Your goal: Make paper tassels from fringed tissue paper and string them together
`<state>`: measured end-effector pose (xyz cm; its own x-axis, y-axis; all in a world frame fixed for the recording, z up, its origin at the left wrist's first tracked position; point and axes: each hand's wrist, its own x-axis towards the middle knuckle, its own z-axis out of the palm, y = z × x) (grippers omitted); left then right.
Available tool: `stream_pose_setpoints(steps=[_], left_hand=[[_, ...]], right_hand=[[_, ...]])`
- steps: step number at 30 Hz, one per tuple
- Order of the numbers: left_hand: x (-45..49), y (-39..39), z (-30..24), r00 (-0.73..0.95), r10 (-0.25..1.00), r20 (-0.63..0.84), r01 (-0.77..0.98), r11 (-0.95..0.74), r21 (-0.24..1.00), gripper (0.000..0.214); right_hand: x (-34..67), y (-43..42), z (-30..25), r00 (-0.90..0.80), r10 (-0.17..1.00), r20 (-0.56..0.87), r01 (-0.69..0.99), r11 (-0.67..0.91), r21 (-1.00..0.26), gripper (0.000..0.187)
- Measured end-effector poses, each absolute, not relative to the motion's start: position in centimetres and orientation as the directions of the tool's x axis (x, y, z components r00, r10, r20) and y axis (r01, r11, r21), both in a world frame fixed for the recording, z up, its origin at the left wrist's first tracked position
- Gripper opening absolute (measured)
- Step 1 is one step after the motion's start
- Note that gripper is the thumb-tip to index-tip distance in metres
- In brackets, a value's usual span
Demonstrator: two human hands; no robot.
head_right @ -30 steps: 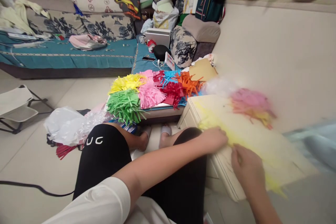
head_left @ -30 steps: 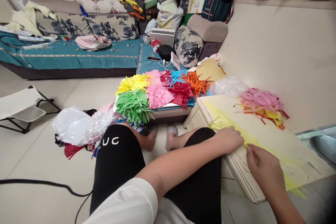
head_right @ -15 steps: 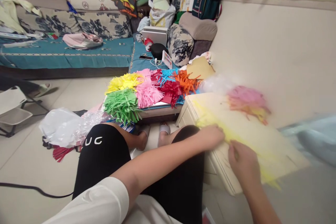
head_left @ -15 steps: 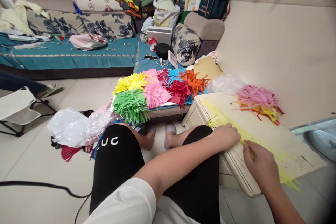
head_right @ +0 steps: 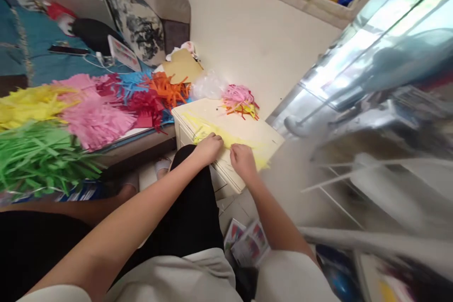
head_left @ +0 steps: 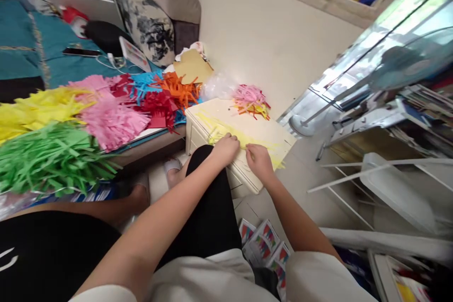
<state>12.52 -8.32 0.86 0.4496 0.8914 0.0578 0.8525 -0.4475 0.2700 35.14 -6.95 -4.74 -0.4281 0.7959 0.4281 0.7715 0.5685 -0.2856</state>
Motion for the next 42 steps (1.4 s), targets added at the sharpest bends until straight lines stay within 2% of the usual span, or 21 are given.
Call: stream_pose_setpoints(steps=[12, 26, 42], left_hand=[[12.4, -8.5, 0.3, 0.424, 0.905, 0.046, 0.873, -0.421, 0.247, 0.038], [12.5, -8.4, 0.4, 0.422, 0.905, 0.045, 0.874, -0.42, 0.247, 0.037], [12.6, -8.2, 0.0, 0.433, 0.899, 0.066, 0.868, -0.435, 0.239, 0.038]], right_hand=[[34.9, -7.4, -4.8, -0.412, 0.833, 0.368, 0.79, 0.528, -0.311, 0.028], [34.8, -7.5, -4.7, -0.412, 0.833, 0.37, 0.788, 0.53, -0.315, 0.031], [35.0, -7.3, -4.9, -0.406, 0.838, 0.365, 0.79, 0.522, -0.321, 0.027]])
